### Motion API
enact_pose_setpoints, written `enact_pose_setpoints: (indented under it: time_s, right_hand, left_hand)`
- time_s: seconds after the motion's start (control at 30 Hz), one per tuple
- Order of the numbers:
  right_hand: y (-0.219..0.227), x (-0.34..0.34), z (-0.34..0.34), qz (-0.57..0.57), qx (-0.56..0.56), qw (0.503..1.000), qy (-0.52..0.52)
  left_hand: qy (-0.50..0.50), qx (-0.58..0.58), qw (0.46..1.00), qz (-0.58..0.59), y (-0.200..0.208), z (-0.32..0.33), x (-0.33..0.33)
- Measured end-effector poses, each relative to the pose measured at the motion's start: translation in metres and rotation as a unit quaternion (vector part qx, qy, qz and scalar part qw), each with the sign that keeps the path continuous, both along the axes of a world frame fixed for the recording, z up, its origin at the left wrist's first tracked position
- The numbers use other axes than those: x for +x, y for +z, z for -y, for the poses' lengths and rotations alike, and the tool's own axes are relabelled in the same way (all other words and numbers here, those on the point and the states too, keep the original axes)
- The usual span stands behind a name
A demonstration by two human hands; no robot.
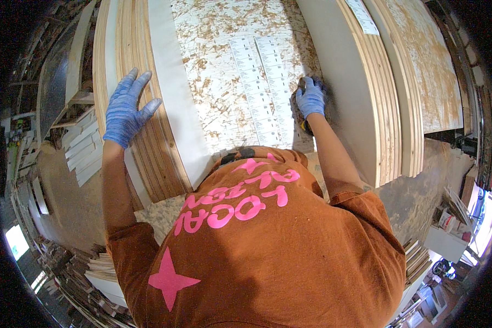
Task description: The person measures wooden planks and panels with a tape measure in a workshop. They repeatedly extend and retract the tape measure, align it with the wood, and compare measurements to printed labels on the planks.
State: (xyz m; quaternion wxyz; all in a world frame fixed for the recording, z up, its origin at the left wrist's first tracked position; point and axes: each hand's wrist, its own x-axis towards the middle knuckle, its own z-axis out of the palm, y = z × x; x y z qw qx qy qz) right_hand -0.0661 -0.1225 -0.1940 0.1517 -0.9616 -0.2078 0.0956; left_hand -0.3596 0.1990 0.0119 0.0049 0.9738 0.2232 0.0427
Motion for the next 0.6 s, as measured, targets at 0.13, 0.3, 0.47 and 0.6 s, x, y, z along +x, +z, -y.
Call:
enact_pose_setpoints:
  time_s: [0.13,0.3,0.47,0.6]
  right_hand:
    - [-0.003,0.002,0.001,0.0,0.0,1.0,0.003]
    - [-0.011,0.004,0.005,0.03,0.004,0.999,0.017]
    - [-0.014,0.004,0.005,0.055,0.0,0.998,0.027]
    - [-0.008,0.002,0.003,0.029,-0.009,0.999,0.021]
  left_hand:
    - [0.001,-0.003,1.0,-0.001,0.002,0.002,0.001]
    - [0.002,0.0,1.0,0.01,0.001,0.001,0.001]
    - [0.009,0.003,1.0,-0.004,-0.002,0.0,0.001]
    - [0.007,-0.003,1.0,-0.003,-0.002,-0.001,0.0]
